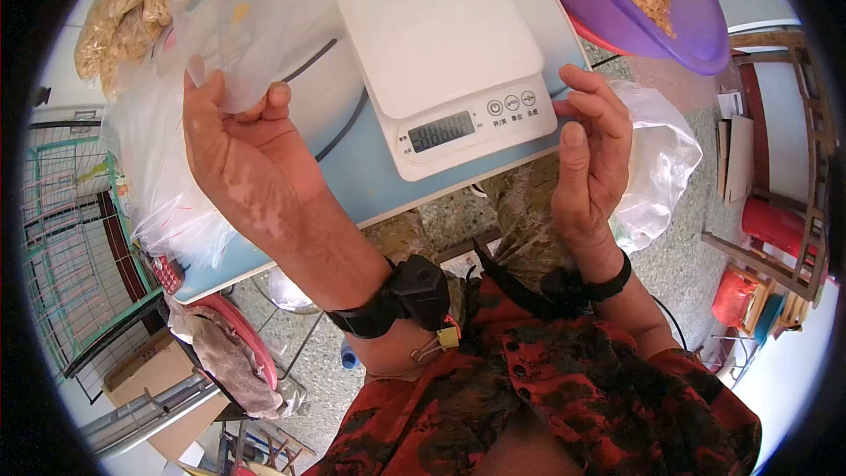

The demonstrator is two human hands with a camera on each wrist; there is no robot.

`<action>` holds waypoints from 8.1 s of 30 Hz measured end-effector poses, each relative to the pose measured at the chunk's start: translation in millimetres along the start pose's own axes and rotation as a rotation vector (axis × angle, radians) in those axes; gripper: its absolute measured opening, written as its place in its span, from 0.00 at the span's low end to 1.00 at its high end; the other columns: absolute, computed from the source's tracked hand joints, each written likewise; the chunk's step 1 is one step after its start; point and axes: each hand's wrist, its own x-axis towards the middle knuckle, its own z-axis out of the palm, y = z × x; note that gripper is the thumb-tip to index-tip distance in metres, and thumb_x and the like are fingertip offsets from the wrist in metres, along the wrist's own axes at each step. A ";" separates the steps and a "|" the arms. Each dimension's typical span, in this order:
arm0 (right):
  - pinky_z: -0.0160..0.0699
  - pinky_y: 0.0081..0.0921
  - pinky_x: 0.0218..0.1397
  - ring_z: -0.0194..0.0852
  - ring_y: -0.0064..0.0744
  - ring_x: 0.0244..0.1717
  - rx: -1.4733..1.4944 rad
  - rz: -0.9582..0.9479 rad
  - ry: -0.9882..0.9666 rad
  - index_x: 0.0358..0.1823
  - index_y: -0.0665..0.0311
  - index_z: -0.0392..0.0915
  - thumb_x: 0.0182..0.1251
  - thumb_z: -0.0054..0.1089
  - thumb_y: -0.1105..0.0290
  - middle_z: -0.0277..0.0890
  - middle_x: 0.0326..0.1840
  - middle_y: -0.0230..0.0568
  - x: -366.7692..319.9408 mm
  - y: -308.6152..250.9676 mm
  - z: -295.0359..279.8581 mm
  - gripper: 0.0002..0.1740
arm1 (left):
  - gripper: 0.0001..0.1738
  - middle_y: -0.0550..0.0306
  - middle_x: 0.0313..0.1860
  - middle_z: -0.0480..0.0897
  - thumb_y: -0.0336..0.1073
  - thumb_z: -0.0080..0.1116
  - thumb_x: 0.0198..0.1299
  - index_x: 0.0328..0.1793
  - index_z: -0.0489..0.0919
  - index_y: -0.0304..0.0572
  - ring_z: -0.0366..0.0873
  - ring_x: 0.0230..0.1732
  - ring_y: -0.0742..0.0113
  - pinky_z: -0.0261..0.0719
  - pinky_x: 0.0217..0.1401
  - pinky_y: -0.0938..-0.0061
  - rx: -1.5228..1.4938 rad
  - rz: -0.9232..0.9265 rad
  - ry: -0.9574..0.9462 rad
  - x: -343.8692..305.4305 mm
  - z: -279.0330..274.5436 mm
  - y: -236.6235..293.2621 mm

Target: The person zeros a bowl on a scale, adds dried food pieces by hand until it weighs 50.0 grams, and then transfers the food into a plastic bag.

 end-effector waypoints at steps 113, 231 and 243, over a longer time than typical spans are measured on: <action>0.65 0.35 0.67 0.68 0.44 0.63 -0.145 -0.067 0.006 0.50 0.66 0.75 0.75 0.50 0.71 0.71 0.64 0.53 2.2 0.8 -3.2 0.09 | 0.18 0.63 0.32 0.74 0.42 0.60 0.68 0.53 0.76 0.34 0.64 0.28 0.75 0.60 0.27 0.79 0.108 0.026 0.062 -1.8 6.8 -5.5; 0.58 0.43 0.75 0.63 0.55 0.69 -0.730 0.408 -0.718 0.64 0.65 0.70 0.60 0.62 0.70 0.71 0.65 0.53 -138.1 261.4 -169.3 0.29 | 0.24 0.53 0.48 0.81 0.49 0.49 0.73 0.59 0.76 0.33 0.78 0.47 0.64 0.75 0.52 0.69 0.196 -0.104 0.020 2.4 8.6 -29.5; 0.54 0.44 0.77 0.63 0.54 0.70 -1.151 0.639 -0.703 0.64 0.65 0.72 0.59 0.63 0.70 0.70 0.66 0.54 -112.3 233.3 -169.8 0.29 | 0.20 0.63 0.34 0.76 0.45 0.60 0.68 0.52 0.78 0.33 0.71 0.28 0.73 0.65 0.28 0.77 0.145 -0.114 0.042 5.3 2.5 -22.6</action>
